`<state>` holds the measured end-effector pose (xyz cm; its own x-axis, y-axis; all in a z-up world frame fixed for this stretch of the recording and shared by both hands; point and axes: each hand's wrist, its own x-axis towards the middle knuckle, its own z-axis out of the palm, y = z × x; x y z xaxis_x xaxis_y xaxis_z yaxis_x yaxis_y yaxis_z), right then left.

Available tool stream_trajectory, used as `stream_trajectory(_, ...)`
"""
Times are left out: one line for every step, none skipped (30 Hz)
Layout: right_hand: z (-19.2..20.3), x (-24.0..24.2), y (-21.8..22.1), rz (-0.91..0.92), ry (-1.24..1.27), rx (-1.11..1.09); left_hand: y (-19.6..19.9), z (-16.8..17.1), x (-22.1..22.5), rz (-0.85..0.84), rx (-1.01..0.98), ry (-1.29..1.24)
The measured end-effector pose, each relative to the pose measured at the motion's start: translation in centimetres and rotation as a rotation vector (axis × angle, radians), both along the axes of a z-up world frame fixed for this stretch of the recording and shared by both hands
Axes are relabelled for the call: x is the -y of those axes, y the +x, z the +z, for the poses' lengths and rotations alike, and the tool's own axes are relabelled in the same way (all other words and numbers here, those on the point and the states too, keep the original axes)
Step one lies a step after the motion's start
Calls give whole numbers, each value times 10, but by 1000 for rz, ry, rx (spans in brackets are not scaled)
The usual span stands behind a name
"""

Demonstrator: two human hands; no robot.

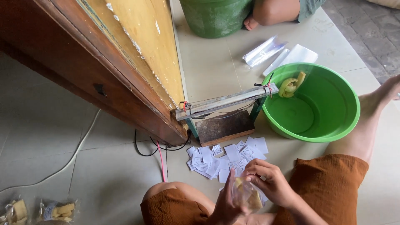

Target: A person manually fills plastic bags with snacks and labels, then seals them using a heat sealer while sitting on the floor.

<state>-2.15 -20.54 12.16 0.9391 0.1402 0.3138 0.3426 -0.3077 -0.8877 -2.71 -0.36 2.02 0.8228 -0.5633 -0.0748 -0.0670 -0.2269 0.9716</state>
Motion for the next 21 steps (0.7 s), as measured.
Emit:
stream_trajectory(-3, -3, -2, 2, 1, 0, -1, -3, -1, 2, 0, 1)
stream_trajectory(-7, -6, -5, -62, 29, 7, -3, -5, -2, 61, 141, -92)
stream_trajectory(-10, -10, -8, -129, 60, 13, -5, -7, -3, 115, 281, -184)
stream_trajectory(-14, -12, -11, -131, 62, 13, -2, 12, -4, 113, 281, -182)
stream_trajectory(-17, -13, -13, -162, 29, 64, 2, 31, -3, 128, 451, -226)
stream_trajectory(-21, -15, -16, -194, -4, 115, 6, 50, -3, 141, 621, -270)
stream_trajectory(-18, -16, -18, -197, -5, 117, 6, 47, -3, 138, 623, -273)
stream_trajectory(-16, -18, -19, -199, 41, 143, 5, 45, -4, 190, 656, -288)
stream_trajectory(-14, -20, -22, -200, 87, 168, 3, 42, -5, 243, 688, -302)
stream_trajectory(-12, -20, -21, -202, 87, 169, 5, 44, -2, 240, 688, -304)
stream_trajectory(-9, -21, -21, -220, 94, 197, 6, 46, 1, 322, 680, -358)
stream_trajectory(-7, -22, -21, -238, 100, 226, 7, 48, 4, 405, 669, -411)
stream_trajectory(-3, -22, -20, -239, 102, 222, 7, 55, 6, 404, 666, -409)
stream_trajectory(0, -22, -18, -268, 107, 238, 7, 60, 9, 468, 662, -394)
stream_trajectory(3, -23, -18, -297, 114, 249, 6, 66, 11, 531, 653, -375)
stream_trajectory(7, -21, -15, -298, 116, 241, 8, 72, 13, 531, 646, -369)
stream_trajectory(10, -21, -14, -311, 134, 251, 7, 77, 13, 531, 623, -396)
stream_trajectory(13, -22, -12, -324, 151, 262, 7, 82, 14, 532, 600, -422)
stream_trajectory(16, -23, -12, -321, 153, 253, 8, 87, 16, 536, 594, -416)
stream_trajectory(19, -25, -11, -328, 185, 268, 8, 93, 18, 539, 520, -470)
stream_trajectory(22, -26, -10, -333, 216, 284, 9, 99, 21, 543, 446, -525)
